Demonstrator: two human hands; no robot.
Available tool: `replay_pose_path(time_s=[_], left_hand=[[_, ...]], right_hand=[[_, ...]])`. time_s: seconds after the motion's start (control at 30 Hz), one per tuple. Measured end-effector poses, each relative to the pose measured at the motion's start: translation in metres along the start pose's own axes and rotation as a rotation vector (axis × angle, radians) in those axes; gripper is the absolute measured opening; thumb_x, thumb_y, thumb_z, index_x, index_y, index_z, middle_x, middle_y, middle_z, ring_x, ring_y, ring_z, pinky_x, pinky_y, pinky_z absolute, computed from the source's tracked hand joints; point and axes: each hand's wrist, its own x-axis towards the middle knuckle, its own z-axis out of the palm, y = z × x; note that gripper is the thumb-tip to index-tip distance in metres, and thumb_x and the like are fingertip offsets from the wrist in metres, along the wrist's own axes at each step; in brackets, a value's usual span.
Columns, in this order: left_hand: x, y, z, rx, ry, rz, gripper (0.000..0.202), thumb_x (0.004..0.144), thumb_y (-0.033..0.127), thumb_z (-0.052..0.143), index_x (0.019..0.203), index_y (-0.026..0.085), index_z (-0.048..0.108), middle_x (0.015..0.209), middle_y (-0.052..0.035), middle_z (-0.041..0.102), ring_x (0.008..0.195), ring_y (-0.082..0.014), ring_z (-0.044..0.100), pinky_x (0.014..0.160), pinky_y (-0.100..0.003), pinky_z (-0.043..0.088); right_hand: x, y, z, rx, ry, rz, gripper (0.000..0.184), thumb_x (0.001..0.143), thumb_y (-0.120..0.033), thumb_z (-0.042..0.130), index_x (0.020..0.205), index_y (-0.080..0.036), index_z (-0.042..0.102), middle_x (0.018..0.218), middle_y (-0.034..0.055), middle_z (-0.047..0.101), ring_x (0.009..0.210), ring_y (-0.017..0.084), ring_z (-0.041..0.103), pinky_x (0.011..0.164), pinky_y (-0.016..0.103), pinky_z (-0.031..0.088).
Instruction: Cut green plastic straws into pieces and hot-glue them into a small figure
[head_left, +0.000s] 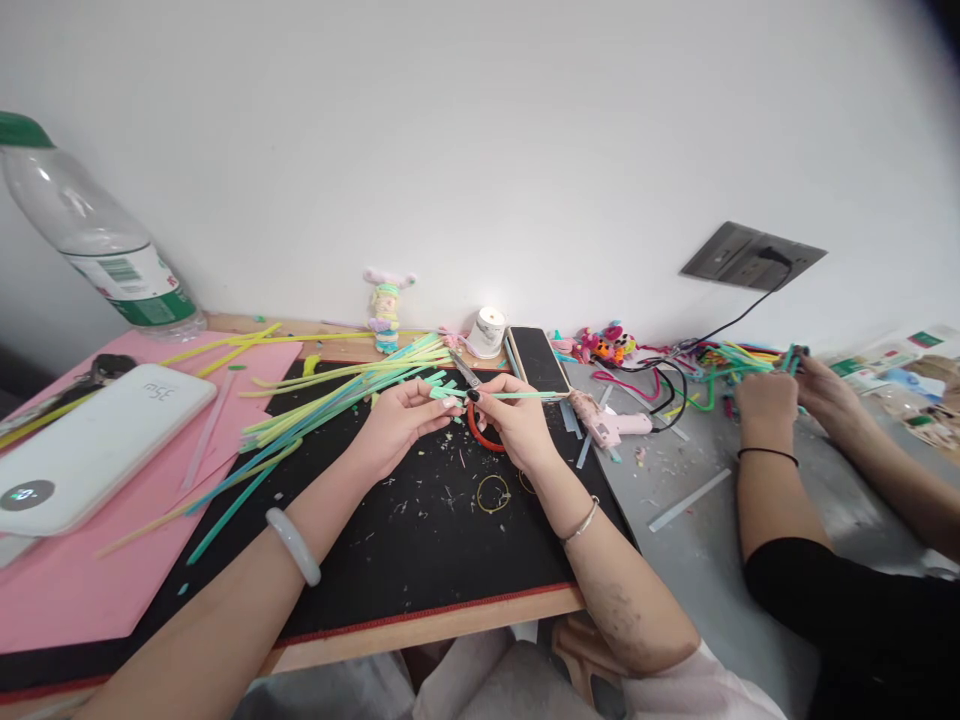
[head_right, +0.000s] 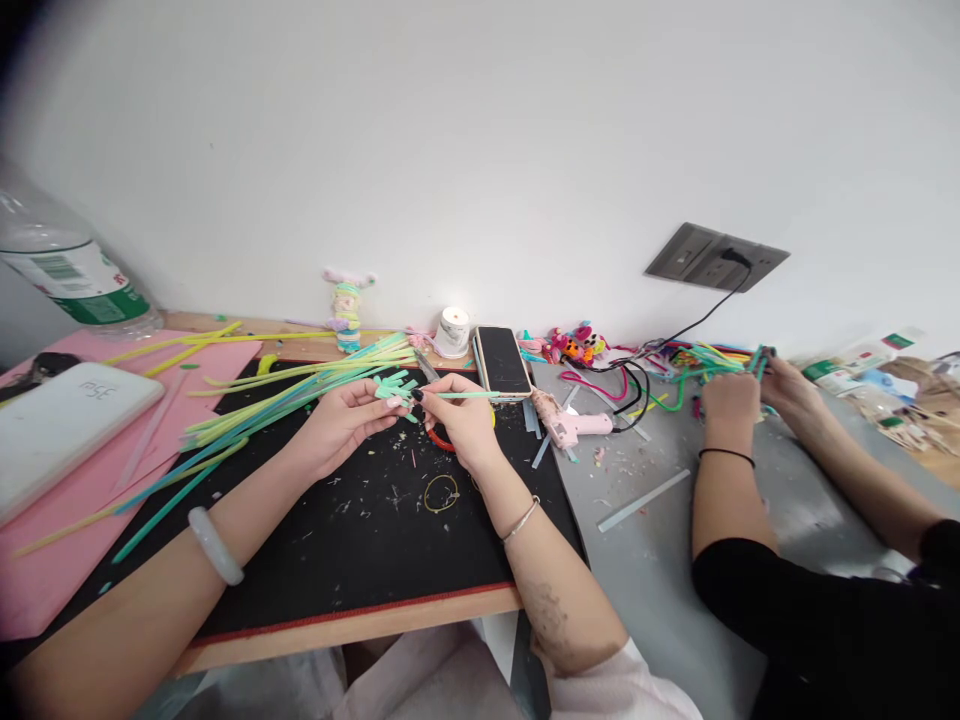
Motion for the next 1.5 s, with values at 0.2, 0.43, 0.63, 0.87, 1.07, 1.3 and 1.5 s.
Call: replay_pose_path(time_s=[0.2, 0.43, 0.63, 0.87, 1.07, 1.3, 1.5], left_hand=[[-0.001, 0.002, 0.002, -0.025, 0.011, -0.002, 0.023, 0.065, 0.026, 0.074, 0.078, 0.016, 0.058, 0.081, -0.0015, 0.069, 0.081, -0.0123, 0.066, 0.072, -0.02, 0.051], [0.001, -0.001, 0.001, -0.023, 0.064, 0.032, 0.027, 0.065, 0.03, 0.074, 0.086, 0.017, 0.064, 0.08, -0.0029, 0.07, 0.08, -0.013, 0.066, 0.073, -0.022, 0.052], [0.0, 0.0, 0.003, 0.085, 0.132, 0.098, 0.03, 0.062, 0.035, 0.075, 0.084, 0.016, 0.066, 0.078, -0.0048, 0.071, 0.078, -0.0169, 0.068, 0.072, -0.026, 0.053], [-0.002, 0.005, 0.005, 0.269, 0.171, 0.21, 0.032, 0.061, 0.035, 0.075, 0.083, 0.015, 0.064, 0.072, -0.0054, 0.071, 0.072, -0.0206, 0.068, 0.067, -0.031, 0.055], [-0.003, 0.004, 0.007, 0.211, 0.216, 0.198, 0.036, 0.061, 0.035, 0.075, 0.088, 0.016, 0.063, 0.074, -0.0039, 0.071, 0.077, -0.0206, 0.068, 0.072, -0.032, 0.054], [0.0, -0.003, 0.008, 0.069, 0.211, 0.165, 0.041, 0.06, 0.035, 0.076, 0.093, 0.016, 0.061, 0.073, -0.0019, 0.069, 0.075, -0.0158, 0.066, 0.075, -0.029, 0.052], [-0.001, -0.004, 0.011, -0.08, 0.181, 0.1, 0.039, 0.06, 0.027, 0.077, 0.094, 0.017, 0.06, 0.085, -0.0027, 0.07, 0.085, -0.014, 0.065, 0.082, -0.026, 0.05]], right_hand=[[-0.001, -0.001, 0.004, 0.003, -0.001, 0.028, 0.023, 0.063, -0.032, 0.074, 0.069, -0.017, 0.058, 0.061, -0.0019, 0.059, 0.046, 0.007, 0.049, 0.044, 0.021, 0.039], [-0.001, -0.002, 0.006, -0.008, 0.006, 0.031, 0.024, 0.063, -0.033, 0.074, 0.068, -0.017, 0.058, 0.06, -0.0019, 0.058, 0.046, 0.007, 0.048, 0.043, 0.02, 0.038], [-0.001, -0.002, 0.005, -0.035, 0.005, 0.046, 0.026, 0.063, -0.036, 0.074, 0.068, -0.017, 0.058, 0.061, -0.0013, 0.059, 0.046, 0.007, 0.048, 0.043, 0.02, 0.039], [-0.001, -0.004, 0.004, -0.091, 0.0, 0.034, 0.022, 0.066, -0.033, 0.072, 0.067, -0.015, 0.059, 0.057, -0.0017, 0.058, 0.043, 0.007, 0.047, 0.042, 0.02, 0.035], [-0.001, -0.004, 0.005, -0.113, 0.007, 0.045, 0.022, 0.065, -0.034, 0.072, 0.066, -0.015, 0.059, 0.057, -0.002, 0.058, 0.043, 0.007, 0.047, 0.042, 0.02, 0.036], [-0.001, -0.002, 0.007, -0.072, 0.008, 0.075, 0.024, 0.063, -0.034, 0.074, 0.064, -0.016, 0.058, 0.056, -0.0019, 0.058, 0.043, 0.007, 0.047, 0.042, 0.02, 0.038], [0.0, 0.0, 0.007, -0.052, -0.007, 0.068, 0.023, 0.064, -0.033, 0.073, 0.065, -0.016, 0.058, 0.057, -0.0013, 0.059, 0.043, 0.007, 0.047, 0.042, 0.02, 0.038]])
